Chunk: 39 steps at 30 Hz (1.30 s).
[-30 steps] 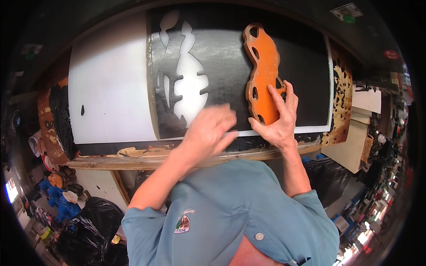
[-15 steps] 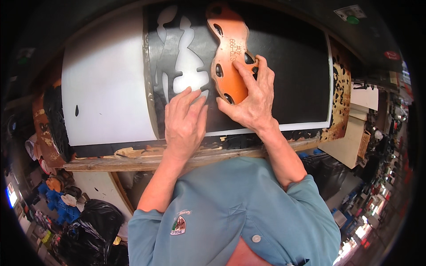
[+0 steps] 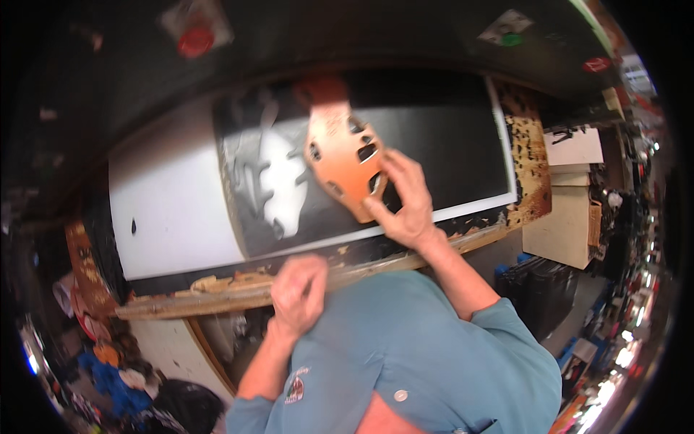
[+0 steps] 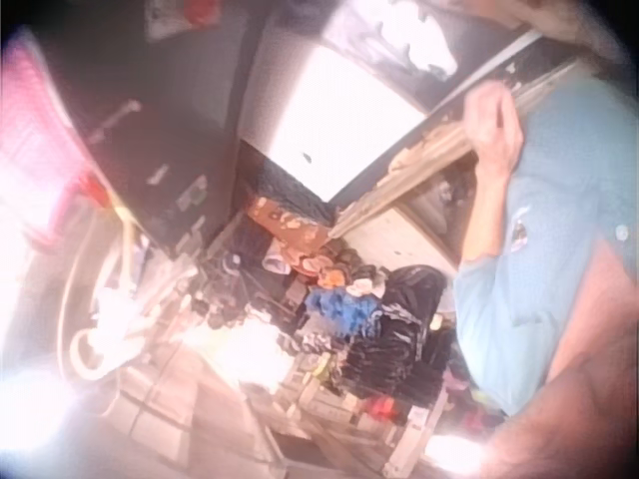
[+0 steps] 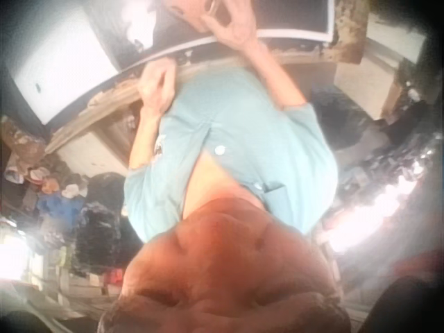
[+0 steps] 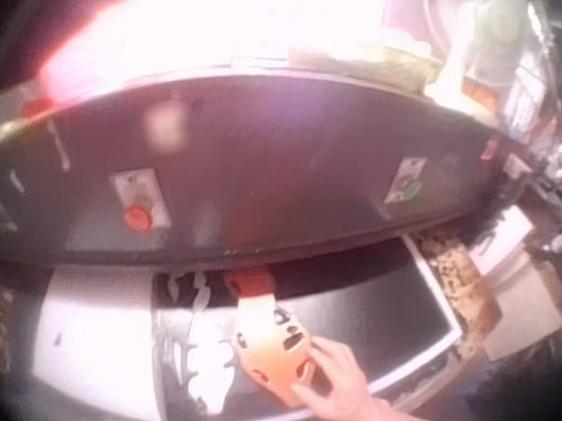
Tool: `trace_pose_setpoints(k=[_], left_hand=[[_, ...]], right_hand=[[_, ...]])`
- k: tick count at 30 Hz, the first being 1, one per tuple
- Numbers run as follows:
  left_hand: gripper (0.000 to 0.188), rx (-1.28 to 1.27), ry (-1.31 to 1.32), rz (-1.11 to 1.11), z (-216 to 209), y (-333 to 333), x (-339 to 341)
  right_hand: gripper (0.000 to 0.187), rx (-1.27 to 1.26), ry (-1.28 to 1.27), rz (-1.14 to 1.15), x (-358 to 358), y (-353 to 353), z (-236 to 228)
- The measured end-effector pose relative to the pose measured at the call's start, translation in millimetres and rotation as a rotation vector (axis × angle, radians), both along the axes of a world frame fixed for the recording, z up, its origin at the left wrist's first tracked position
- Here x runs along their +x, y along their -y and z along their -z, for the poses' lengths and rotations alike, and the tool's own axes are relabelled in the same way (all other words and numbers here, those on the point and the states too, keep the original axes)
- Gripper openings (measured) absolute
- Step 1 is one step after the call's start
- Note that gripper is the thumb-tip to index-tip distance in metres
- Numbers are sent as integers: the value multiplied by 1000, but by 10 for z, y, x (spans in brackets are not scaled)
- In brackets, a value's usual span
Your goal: The person repeatedly peels small cut-out pieces from a black stencil sheet placed on a white board, using an orange squeegee-like tool to assist. The person removes the pieces one by one and sets them aside.
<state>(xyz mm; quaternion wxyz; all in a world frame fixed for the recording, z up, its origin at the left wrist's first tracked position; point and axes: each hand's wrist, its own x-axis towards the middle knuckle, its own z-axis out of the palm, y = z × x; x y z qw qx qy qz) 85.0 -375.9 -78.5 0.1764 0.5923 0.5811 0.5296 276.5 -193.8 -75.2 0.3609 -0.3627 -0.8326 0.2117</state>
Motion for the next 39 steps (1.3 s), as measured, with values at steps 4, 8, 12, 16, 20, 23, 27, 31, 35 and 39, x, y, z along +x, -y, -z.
trace_pose_setpoints(k=[4, 8, 12, 16, 20, 23, 27, 31, 35, 39], left_hand=[[18, -12, -297, -34, 299, 71, 180], [19, 67, -418, -122, 532, 151, 148], [22, 89, -476, -234, 561, 180, 8], [25, 141, -484, -317, 587, 19, -81], [25, 213, -547, -368, 642, -164, -131], [29, 208, -596, -440, 652, -207, -163], [31, 168, -646, -470, 638, -215, -184], [31, 131, -657, -490, 633, -225, -182], [34, 73, -603, -506, 636, -232, -182], [34, 32, -573, -512, 648, -234, -186]], right_hand=[[62, 8, -103, 0, -13, 35, 196], [40, 82, -247, -4, 139, -74, 94], [7, 221, -588, 215, 572, -423, -552], [16, 380, -376, 328, 971, -689, -811], [14, 121, -360, 322, 1253, -267, -209], [7, 201, -177, 269, 1235, 95, 338], [8, 330, 49, 370, 1141, 130, 582], [3, 508, 60, 303, 1124, 77, 555], [4, 404, 87, 319, 1137, 96, 614], [6, 397, 80, 283, 1168, 71, 687]])
